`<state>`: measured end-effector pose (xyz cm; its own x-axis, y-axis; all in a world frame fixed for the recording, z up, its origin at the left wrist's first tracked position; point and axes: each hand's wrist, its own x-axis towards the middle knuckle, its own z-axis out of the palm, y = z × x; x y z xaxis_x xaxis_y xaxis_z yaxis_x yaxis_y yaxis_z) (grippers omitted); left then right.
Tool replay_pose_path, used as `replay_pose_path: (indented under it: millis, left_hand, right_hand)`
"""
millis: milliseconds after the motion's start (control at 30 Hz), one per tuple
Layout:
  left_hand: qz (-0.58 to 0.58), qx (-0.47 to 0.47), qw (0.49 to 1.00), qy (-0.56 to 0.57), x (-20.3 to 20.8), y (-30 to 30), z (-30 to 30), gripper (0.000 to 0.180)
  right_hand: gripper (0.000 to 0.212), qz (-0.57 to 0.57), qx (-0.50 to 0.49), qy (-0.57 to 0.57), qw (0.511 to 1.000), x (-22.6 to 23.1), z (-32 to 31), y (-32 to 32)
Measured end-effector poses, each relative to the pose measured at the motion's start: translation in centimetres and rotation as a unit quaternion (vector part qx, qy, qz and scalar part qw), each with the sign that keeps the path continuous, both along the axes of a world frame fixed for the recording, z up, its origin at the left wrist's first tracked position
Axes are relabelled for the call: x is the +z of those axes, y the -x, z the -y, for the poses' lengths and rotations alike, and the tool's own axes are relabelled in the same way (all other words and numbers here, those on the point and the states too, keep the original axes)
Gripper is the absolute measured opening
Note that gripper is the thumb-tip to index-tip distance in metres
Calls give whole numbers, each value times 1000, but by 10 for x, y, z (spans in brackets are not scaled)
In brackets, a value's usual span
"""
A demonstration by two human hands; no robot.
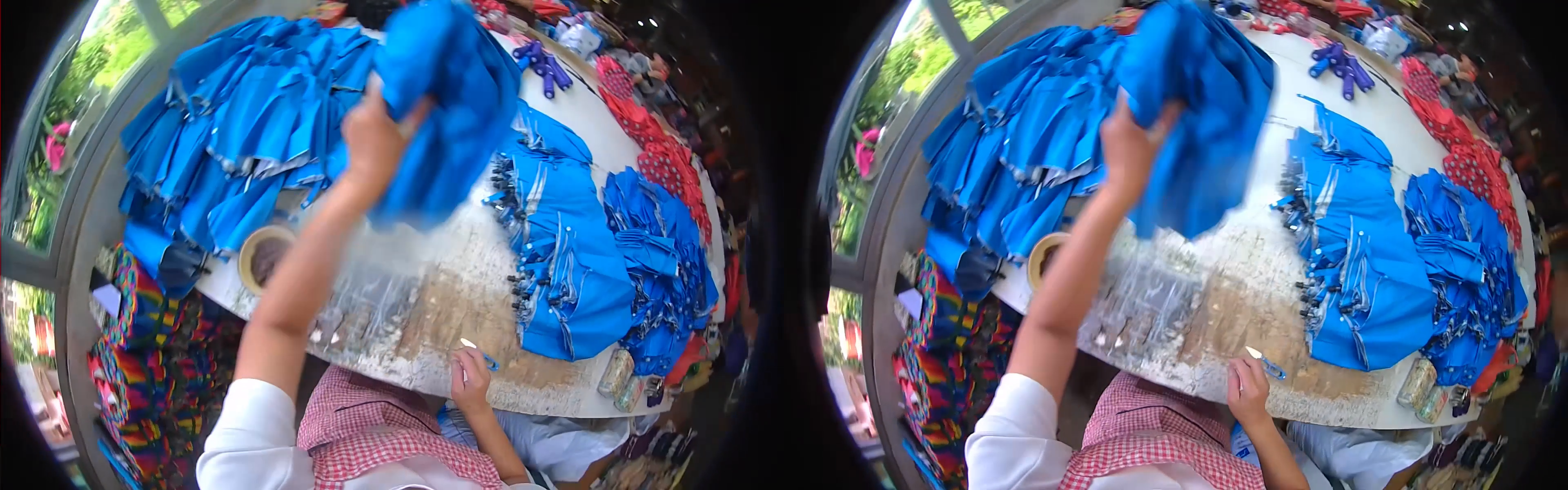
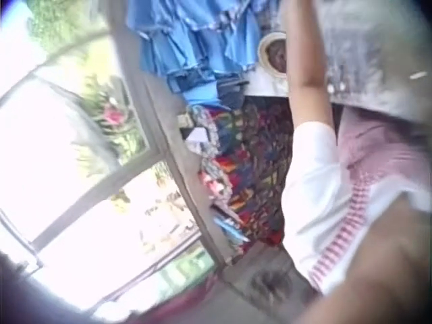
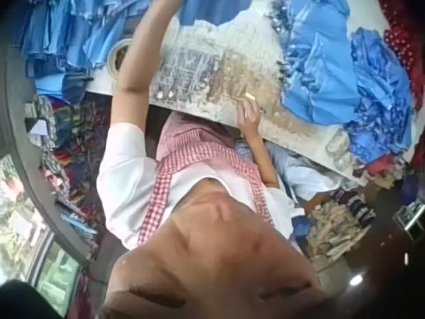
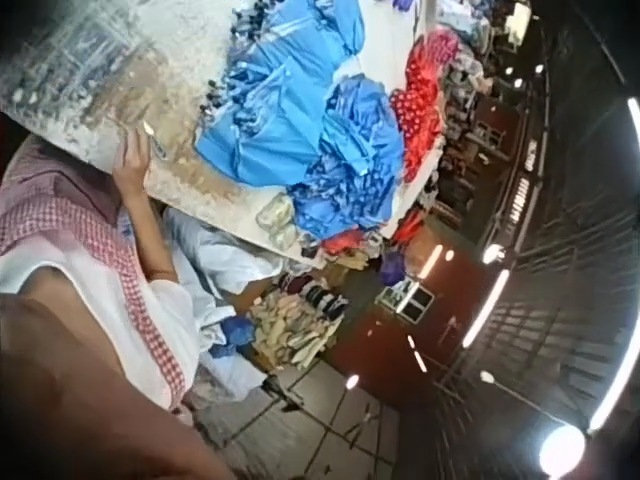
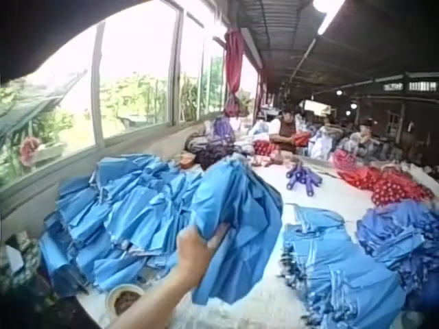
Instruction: Assembling blue umbrellas by attaching the fabric canopy to the metal frame at a production table.
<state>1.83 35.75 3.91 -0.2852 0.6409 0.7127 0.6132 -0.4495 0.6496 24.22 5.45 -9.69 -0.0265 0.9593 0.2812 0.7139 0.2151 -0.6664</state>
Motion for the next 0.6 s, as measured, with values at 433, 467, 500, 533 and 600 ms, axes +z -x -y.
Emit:
replay_pose_path:
  millis: [433,467,500,533,600]
  left_hand:
    - [-497,247,771,311,-239,279,-353,89]
    - [-499,245,768,318,-238,283,-353,89]
    - [-504,236,772,306,-236,286,-355,84]
    - [-512,236,774,290,-227,295,-357,79]
    - [-520,246,773,269,-203,304,-350,75]
  right_hand:
    - [12,548,-98,19,830,-46,-535,-155]
    - [12,612,-62,38,788,-60,-555,-165]
    - [12,612,-55,41,788,-72,-561,-174]
    - [10,633,-20,42,773,-82,-571,-178]
    - [8,674,41,36,737,-85,-581,-181]
